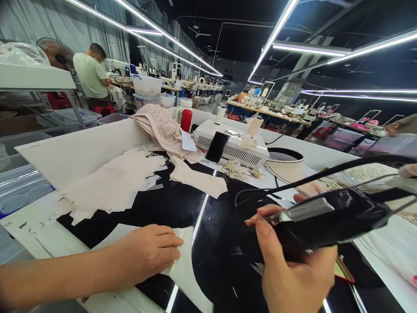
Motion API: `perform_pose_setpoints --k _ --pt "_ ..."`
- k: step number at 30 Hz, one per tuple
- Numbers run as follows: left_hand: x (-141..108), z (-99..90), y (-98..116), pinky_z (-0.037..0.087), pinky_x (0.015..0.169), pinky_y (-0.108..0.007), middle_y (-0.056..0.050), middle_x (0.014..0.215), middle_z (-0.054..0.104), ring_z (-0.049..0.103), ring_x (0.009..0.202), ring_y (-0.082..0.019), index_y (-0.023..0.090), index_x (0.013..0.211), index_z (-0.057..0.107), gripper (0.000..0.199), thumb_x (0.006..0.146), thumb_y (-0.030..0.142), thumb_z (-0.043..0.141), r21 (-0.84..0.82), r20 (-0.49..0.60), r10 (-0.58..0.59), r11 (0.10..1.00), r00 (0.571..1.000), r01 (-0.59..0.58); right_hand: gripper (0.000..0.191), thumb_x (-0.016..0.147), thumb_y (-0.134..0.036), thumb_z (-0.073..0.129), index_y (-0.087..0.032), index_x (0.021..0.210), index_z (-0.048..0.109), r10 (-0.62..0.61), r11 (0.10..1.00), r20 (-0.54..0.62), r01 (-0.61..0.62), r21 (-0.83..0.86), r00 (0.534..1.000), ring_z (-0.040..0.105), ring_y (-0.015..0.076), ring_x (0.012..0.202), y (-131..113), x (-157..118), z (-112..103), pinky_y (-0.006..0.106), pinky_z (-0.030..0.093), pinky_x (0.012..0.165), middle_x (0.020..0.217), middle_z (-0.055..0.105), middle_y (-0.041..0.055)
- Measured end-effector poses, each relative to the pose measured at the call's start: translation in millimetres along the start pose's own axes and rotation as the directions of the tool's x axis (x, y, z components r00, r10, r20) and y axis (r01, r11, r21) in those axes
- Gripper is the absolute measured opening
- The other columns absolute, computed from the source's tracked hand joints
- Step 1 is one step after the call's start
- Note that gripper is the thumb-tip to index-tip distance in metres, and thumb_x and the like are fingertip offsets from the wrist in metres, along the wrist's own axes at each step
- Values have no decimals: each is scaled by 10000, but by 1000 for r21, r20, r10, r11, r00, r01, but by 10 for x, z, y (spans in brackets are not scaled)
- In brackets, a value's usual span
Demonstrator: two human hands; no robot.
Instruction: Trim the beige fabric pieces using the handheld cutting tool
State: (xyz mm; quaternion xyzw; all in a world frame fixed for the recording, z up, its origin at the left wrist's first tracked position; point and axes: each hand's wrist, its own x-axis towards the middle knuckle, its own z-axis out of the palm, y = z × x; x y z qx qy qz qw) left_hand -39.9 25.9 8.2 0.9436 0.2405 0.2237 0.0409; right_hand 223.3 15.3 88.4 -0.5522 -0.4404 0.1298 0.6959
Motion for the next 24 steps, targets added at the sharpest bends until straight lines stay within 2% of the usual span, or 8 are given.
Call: perform_pose_setpoints --k 3,6,9,11,13,17,20,24 --pt "-7 -6 4 556 917 -331 -90 1205 744 702 1087 -235 207 1012 669 97 992 115 648 69 1 -34 997 999 34 652 800 -419 895 -292 1364 594 -32 992 41 26 125 999 667 195 727 -99 -85 285 442 583 859 895 686 -29" --pt "-50 21 24 568 904 -378 -126 1278 730 702 1121 -283 213 1059 674 89 991 155 669 193 -30 -65 979 997 69 630 819 -373 891 -277 1361 585 -61 972 126 31 232 990 659 171 707 -67 -104 447 388 586 771 891 675 -39" --pt "-100 14 26 581 906 -442 -173 1327 714 705 1142 -333 213 1255 649 278 1007 322 707 278 -59 -106 953 993 119 684 793 -344 916 -291 1379 568 -78 947 158 24 320 984 646 162 681 -9 -93 562 367 585 685 881 667 -49" --pt "-111 -35 17 581 934 -446 -166 1347 707 701 1156 -324 186 1343 612 383 1024 383 692 297 -56 -120 946 991 132 686 788 -341 919 -300 1377 569 -87 936 167 24 350 982 641 156 672 22 -76 637 355 575 660 871 663 -56" --pt "-93 -103 4 582 924 -422 -138 1291 724 705 1118 -294 156 1312 621 326 1047 343 655 313 -52 -132 939 990 142 623 813 -356 899 -302 1348 584 -102 922 177 27 385 979 636 148 658 51 -52 712 340 560 643 851 655 -59" --pt "-13 -171 -9 569 784 -388 -84 1059 715 696 934 -256 160 1170 649 146 1039 206 603 301 -70 -159 938 985 173 525 854 -369 859 -293 1298 590 -119 883 203 10 469 972 620 136 651 126 -5 837 313 550 615 831 646 -55" --pt "32 -123 -1 545 756 -361 -53 1022 678 663 879 -221 186 1123 641 111 1021 158 606 230 -81 -132 962 988 148 480 875 -344 838 -295 1276 578 -140 852 242 -7 524 960 624 135 659 192 3 893 309 564 606 847 653 -50" --pt "47 -39 23 527 725 -346 -22 999 661 631 840 -201 197 1066 642 137 963 195 732 129 -48 -126 983 991 131 441 882 -327 829 -302 1246 582 -172 808 290 -34 588 941 620 133 636 255 -12 940 294 572 553 850 643 -50"
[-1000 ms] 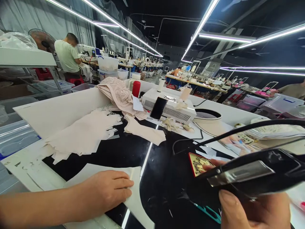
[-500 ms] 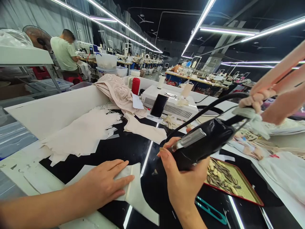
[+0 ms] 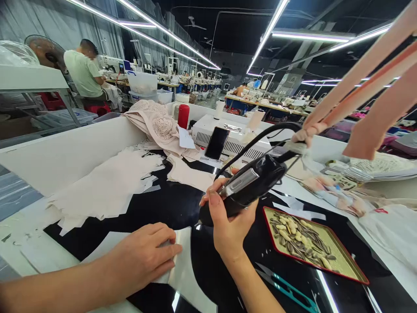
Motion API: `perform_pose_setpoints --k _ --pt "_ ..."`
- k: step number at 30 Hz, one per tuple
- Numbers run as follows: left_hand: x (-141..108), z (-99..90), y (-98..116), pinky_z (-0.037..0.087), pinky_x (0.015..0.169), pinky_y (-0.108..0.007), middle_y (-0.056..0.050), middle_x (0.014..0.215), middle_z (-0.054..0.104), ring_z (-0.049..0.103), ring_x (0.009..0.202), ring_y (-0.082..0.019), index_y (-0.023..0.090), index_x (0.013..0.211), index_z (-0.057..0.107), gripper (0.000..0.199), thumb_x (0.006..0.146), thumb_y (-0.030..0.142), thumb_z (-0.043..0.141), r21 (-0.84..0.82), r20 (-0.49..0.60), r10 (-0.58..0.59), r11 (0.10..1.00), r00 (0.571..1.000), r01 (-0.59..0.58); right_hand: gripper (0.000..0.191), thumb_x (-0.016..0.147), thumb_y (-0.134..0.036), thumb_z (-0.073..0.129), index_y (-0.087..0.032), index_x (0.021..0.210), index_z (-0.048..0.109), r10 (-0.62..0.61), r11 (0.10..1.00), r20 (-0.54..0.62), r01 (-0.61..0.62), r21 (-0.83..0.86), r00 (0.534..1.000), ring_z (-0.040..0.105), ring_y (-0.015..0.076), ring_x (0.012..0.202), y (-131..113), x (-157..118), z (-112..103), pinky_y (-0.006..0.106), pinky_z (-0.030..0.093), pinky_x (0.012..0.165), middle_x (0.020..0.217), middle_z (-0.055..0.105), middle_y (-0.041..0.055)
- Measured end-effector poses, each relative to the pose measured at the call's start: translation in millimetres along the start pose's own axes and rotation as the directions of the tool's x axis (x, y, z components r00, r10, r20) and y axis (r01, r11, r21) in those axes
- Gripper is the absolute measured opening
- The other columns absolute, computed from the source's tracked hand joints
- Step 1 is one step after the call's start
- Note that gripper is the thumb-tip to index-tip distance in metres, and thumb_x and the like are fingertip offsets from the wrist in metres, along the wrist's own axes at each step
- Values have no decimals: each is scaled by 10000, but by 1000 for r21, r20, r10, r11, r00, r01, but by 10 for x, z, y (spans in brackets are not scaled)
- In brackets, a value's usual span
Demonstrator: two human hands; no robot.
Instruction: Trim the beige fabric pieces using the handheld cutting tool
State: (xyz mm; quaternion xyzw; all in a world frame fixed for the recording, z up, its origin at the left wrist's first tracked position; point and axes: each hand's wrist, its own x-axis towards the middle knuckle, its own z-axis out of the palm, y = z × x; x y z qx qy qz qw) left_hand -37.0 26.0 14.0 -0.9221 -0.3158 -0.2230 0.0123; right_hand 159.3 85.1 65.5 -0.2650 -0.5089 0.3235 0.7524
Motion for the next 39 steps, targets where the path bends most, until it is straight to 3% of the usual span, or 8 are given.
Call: perform_pose_setpoints --k 9,18,26,31,35,39 --pt "-25 19 1 554 801 -351 -33 1051 683 657 926 -210 179 1099 671 101 1012 131 653 -68 -83 26 997 996 -32 428 879 -331 827 -308 1241 599 28 997 26 -29 64 999 624 131 614 55 1 34 277 562 516 846 651 -46" --pt "-55 -24 -70 583 867 -368 -46 1122 699 685 993 -224 192 1132 671 113 1052 152 602 -152 -52 41 987 998 -49 451 871 -370 833 -313 1251 597 63 988 60 -71 134 996 616 134 623 -46 -9 57 264 555 504 831 652 -45" --pt "-59 -127 -167 528 1029 -348 -31 1200 707 658 1122 -205 195 1141 661 116 1072 139 585 -298 19 56 953 998 -48 448 870 -362 837 -313 1249 604 65 990 55 -71 125 996 610 136 629 -11 32 -21 274 562 513 837 656 -46" --pt "116 -130 -154 536 873 -306 -4 1030 695 641 951 -173 182 985 652 82 1014 113 684 -327 31 41 945 999 -29 439 868 -343 830 -310 1243 605 62 991 52 -67 118 997 609 136 618 -18 36 -46 272 553 501 825 655 -49" --pt "175 75 -107 532 793 -298 -5 958 674 610 857 -171 178 904 624 176 948 157 793 -279 42 108 956 993 -92 418 876 -347 818 -307 1222 588 65 991 60 -72 117 996 611 135 621 -20 16 -56 276 551 503 834 651 -49" --pt "98 242 -109 512 752 -275 -5 943 652 592 846 -164 181 882 592 205 959 146 780 -264 -3 134 956 991 -130 419 880 -362 807 -304 1226 578 74 991 52 -79 109 996 604 133 611 -5 -3 -58 277 546 498 824 643 -51"
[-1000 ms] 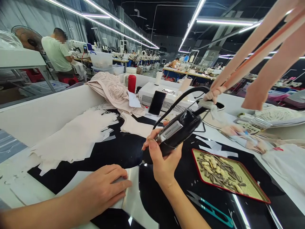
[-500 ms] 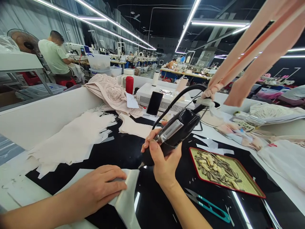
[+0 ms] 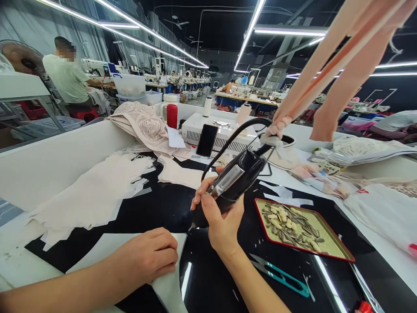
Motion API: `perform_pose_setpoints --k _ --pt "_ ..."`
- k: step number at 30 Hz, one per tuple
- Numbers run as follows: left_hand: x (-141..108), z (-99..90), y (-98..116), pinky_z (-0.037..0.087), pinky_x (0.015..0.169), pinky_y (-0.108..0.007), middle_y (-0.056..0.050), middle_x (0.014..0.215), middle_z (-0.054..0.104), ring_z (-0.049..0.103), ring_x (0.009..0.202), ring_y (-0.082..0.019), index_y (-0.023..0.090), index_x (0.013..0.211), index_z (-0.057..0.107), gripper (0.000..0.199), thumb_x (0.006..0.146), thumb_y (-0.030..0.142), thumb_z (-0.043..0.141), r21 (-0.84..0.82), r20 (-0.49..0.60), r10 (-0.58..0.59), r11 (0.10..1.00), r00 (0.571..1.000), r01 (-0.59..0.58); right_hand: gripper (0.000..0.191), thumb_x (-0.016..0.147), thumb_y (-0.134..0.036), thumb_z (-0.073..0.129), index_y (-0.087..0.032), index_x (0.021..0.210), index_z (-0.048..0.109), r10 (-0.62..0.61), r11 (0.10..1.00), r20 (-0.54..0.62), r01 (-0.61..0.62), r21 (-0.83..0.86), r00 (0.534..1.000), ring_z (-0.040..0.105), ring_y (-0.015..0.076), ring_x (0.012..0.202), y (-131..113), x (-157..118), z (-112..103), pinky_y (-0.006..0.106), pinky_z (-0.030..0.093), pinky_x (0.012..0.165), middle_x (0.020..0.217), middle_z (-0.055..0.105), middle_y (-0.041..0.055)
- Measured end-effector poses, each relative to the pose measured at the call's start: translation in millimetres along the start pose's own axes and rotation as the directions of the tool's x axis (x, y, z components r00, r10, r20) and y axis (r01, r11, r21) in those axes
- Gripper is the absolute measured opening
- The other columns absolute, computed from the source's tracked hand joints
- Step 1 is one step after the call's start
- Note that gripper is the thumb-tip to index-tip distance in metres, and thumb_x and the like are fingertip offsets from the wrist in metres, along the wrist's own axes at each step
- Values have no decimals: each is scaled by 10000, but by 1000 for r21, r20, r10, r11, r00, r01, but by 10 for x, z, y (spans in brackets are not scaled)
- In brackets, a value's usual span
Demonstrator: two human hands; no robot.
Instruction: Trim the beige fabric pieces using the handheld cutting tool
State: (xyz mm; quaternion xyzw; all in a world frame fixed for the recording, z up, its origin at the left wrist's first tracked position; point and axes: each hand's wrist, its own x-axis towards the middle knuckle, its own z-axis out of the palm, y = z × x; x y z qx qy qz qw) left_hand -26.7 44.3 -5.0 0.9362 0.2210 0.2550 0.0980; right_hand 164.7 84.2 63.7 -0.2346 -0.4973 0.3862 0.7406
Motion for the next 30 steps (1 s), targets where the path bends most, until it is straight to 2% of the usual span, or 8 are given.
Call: perform_pose_setpoints --k 5,10,16,23,30 --pt "-50 3 -3 507 757 -271 -9 922 633 580 841 -159 177 881 585 180 1024 148 691 8 -66 26 1000 997 -25 426 877 -378 810 -303 1228 582 14 1000 7 -14 17 1000 604 130 604 6 -17 19 275 541 498 823 646 -53" --pt "-34 12 -12 511 750 -281 -18 917 634 579 837 -164 172 901 597 207 1099 233 582 -14 -88 28 999 996 -29 425 865 -392 823 -304 1211 591 26 998 11 -27 51 1000 600 130 589 -21 -24 63 271 538 482 808 640 -57" --pt "-24 5 -13 511 744 -284 -16 887 641 590 808 -161 176 888 594 254 1115 283 554 -1 -100 22 1000 995 -22 402 861 -382 832 -302 1184 606 26 996 23 -28 87 999 606 131 604 -56 -32 82 262 543 481 816 654 -48" --pt "-82 38 2 531 762 -285 -22 892 633 583 824 -166 172 915 598 209 1102 139 511 43 -113 54 998 992 -50 421 862 -375 826 -298 1213 606 26 997 7 -27 74 1000 590 128 607 -67 -31 22 259 539 487 805 648 -49" --pt "-75 26 31 535 747 -280 -24 886 637 596 812 -165 180 935 606 196 1091 110 510 41 -133 44 998 990 -39 416 849 -408 827 -305 1179 594 37 997 -1 -37 68 999 588 136 592 -39 -40 76 267 530 473 792 629 -52"
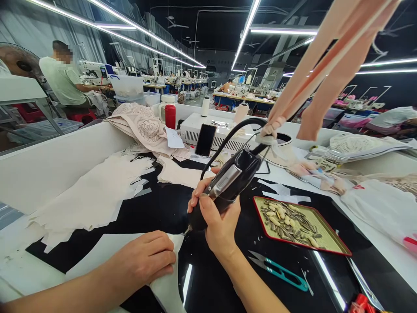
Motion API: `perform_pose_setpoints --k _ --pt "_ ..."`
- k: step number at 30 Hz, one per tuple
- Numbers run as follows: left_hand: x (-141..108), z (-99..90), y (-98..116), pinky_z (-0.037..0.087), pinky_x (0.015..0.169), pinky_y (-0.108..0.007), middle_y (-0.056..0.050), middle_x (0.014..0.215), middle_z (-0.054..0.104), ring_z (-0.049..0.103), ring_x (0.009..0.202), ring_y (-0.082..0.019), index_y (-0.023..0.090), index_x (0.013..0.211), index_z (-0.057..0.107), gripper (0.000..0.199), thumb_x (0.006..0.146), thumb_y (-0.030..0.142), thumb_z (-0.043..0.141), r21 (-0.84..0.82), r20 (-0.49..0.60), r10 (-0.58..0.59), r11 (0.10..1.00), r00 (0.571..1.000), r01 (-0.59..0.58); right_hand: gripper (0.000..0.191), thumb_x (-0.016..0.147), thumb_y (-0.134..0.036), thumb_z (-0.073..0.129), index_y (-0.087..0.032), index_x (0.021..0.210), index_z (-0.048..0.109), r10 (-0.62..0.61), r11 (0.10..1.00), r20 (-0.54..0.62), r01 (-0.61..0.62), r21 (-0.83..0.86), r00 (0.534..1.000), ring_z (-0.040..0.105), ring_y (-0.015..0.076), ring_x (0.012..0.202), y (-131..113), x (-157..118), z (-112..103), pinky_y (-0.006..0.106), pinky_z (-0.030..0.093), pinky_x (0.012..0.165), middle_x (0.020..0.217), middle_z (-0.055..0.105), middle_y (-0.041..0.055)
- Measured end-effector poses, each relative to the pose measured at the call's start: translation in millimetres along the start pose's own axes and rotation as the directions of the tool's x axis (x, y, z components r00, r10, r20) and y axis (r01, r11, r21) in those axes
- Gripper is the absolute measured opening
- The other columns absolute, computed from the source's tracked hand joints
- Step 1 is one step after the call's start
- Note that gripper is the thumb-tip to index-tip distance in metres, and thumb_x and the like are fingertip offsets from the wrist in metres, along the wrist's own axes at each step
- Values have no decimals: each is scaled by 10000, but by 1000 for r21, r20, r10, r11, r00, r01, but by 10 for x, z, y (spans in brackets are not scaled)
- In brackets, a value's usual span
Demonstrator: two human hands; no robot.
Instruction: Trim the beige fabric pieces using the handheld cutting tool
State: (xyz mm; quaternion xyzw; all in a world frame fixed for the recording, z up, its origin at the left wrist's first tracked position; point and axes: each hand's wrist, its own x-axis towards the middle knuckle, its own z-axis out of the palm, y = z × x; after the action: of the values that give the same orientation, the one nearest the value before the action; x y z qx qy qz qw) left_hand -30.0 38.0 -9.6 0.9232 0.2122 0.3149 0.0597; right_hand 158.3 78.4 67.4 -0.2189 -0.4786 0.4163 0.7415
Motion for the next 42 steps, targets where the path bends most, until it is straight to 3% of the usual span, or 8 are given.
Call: perform_pose_setpoints --k 9,14,26,42 --pt "24 -55 25 550 723 -284 -17 890 638 597 795 -162 185 937 603 145 1066 125 580 46 8 -6 999 1000 6 435 842 -424 830 -300 1174 576 2 999 14 -1 -36 1000 593 140 591 4 -54 19 279 548 476 794 615 -50" --pt "27 -64 37 564 736 -290 -29 991 662 633 837 -160 186 918 590 142 1022 108 645 69 -14 -25 997 1000 26 420 856 -417 822 -297 1174 576 -7 999 16 7 -45 1000 603 138 598 5 -56 18 282 559 485 803 614 -52" --pt "-17 -12 0 600 933 -322 -58 1224 741 707 1055 -189 184 936 616 132 1039 226 688 114 -10 1 993 1000 0 426 870 -419 815 -301 1204 578 -8 997 15 9 -74 1000 607 140 593 10 -58 19 293 559 497 801 614 -53" --pt "-42 -46 60 619 834 -321 -68 1234 765 720 1014 -209 172 956 644 120 1065 217 622 230 -17 -17 973 1000 20 401 886 -370 815 -301 1215 597 -42 997 31 44 -67 999 625 135 609 35 -73 2 280 565 512 823 645 -50"
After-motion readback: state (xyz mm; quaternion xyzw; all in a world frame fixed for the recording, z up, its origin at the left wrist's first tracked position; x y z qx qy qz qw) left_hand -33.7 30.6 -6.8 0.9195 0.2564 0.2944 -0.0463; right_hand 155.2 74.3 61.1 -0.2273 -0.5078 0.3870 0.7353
